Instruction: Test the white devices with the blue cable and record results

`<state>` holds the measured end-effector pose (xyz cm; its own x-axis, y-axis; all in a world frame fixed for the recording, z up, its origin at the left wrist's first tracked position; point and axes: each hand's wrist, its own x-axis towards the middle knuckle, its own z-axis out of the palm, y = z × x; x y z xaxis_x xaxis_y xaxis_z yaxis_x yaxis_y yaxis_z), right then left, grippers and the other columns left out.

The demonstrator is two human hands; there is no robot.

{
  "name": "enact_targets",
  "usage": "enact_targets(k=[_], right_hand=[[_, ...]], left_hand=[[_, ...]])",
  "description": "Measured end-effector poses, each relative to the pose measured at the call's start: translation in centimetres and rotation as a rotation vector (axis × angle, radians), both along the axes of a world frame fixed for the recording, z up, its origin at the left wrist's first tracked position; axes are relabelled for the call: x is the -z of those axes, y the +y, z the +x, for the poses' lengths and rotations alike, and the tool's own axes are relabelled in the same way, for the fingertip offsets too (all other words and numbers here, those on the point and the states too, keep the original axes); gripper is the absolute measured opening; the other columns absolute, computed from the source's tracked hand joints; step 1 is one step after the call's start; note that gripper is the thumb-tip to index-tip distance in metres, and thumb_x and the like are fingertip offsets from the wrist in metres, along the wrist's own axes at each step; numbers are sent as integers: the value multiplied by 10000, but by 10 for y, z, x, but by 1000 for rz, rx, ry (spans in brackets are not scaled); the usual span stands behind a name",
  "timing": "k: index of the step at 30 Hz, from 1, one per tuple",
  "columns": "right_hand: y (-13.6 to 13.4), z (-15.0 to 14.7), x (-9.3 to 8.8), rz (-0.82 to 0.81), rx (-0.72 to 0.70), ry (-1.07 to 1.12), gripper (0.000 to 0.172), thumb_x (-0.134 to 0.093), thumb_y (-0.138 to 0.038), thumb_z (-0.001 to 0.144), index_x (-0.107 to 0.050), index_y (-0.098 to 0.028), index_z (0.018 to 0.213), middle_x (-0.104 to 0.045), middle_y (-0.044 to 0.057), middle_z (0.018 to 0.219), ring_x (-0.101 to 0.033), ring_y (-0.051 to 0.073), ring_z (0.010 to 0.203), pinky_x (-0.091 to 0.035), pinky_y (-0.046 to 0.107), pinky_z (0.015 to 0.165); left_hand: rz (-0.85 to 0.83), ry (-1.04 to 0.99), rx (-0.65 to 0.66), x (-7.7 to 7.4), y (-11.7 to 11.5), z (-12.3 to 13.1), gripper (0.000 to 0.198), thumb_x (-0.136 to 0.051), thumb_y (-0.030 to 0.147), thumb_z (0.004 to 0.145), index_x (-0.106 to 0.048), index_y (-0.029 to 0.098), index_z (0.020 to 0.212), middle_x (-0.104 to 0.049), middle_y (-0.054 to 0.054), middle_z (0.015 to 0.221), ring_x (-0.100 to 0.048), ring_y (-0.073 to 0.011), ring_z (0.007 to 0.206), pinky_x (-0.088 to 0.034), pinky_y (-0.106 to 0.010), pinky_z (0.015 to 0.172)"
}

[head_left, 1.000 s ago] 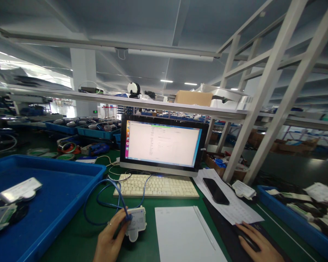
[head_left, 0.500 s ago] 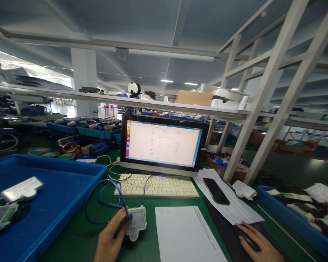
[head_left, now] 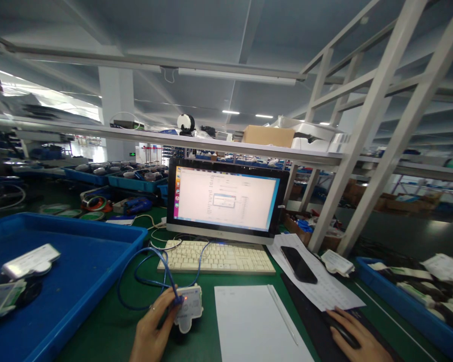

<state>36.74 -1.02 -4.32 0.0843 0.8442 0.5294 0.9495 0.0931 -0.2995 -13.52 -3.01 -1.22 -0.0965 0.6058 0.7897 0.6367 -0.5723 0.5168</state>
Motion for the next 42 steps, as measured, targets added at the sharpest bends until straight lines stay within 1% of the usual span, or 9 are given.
enact_targets(k=[5, 11, 15, 19, 23, 30, 37, 42], right_hand=[[1, 3, 3, 4, 16, 6, 408, -489, -541, 699, -680, -307, 974, -624, 14, 1112, -603, 248, 971, -516, 352, 796], [2, 6, 6, 13, 21, 4, 408, -486, -545, 699, -681, -313, 973, -626, 8, 1108, -602, 249, 976, -520, 349, 785], [3, 5, 7, 29, 17, -2, 424, -473, -548, 708, -674, -305, 992, -624, 15, 1112, -594, 246, 991, -511, 345, 803], [5, 6, 8, 34, 31, -3, 459, -445, -556, 719, -672, -277, 1004, -623, 42, 1110, -589, 258, 998, -509, 364, 808], [7, 9, 10, 18, 17, -12, 454, -445, -540, 726, -671, -260, 1004, -617, 57, 1117, -581, 264, 1010, -496, 382, 833], [10, 13, 15, 20, -19, -4, 464, -446, -523, 726, -661, -240, 1024, -609, 67, 1134, -562, 265, 1041, -469, 402, 876], [8, 9, 9, 22, 0, -13, 458, -429, -536, 742, -668, -255, 1012, -623, 53, 1108, -581, 257, 1009, -488, 379, 849], [7, 9, 9, 11, 19, -2, 461, -440, -548, 735, -665, -261, 1017, -614, 52, 1125, -584, 267, 1000, -504, 386, 817]], left_hand=[[6, -14, 6, 0, -1, 0, 253, -559, 292, 808, -617, 250, 1050, -651, -20, 1064, -622, -177, 951, -484, -249, 839], [-12, -12, 4, 5, 1, -2, 259, -562, 293, 804, -614, 254, 1055, -646, -22, 1075, -618, -186, 963, -486, -261, 845], [-17, -2, 5, 7, 2, -3, 265, -557, 297, 806, -613, 252, 1061, -644, -27, 1079, -615, -194, 970, -483, -272, 854], [8, 6, 10, 4, 2, -2, 266, -558, 282, 806, -604, 259, 1068, -642, -21, 1083, -614, -183, 971, -477, -257, 854], [21, 12, 10, 2, 1, -2, 275, -558, 274, 807, -597, 261, 1079, -642, -18, 1084, -616, -173, 966, -476, -243, 847], [-8, -18, -1, 5, 2, -2, 254, -559, 314, 803, -626, 245, 1039, -653, -27, 1057, -628, -190, 939, -497, -267, 832], [31, -4, 12, 1, 1, -1, 255, -553, 287, 813, -608, 265, 1061, -649, -14, 1069, -620, -170, 956, -480, -244, 842], [14, -1, 19, 3, 1, -2, 267, -558, 282, 809, -606, 259, 1070, -644, -19, 1078, -615, -185, 966, -481, -259, 848]])
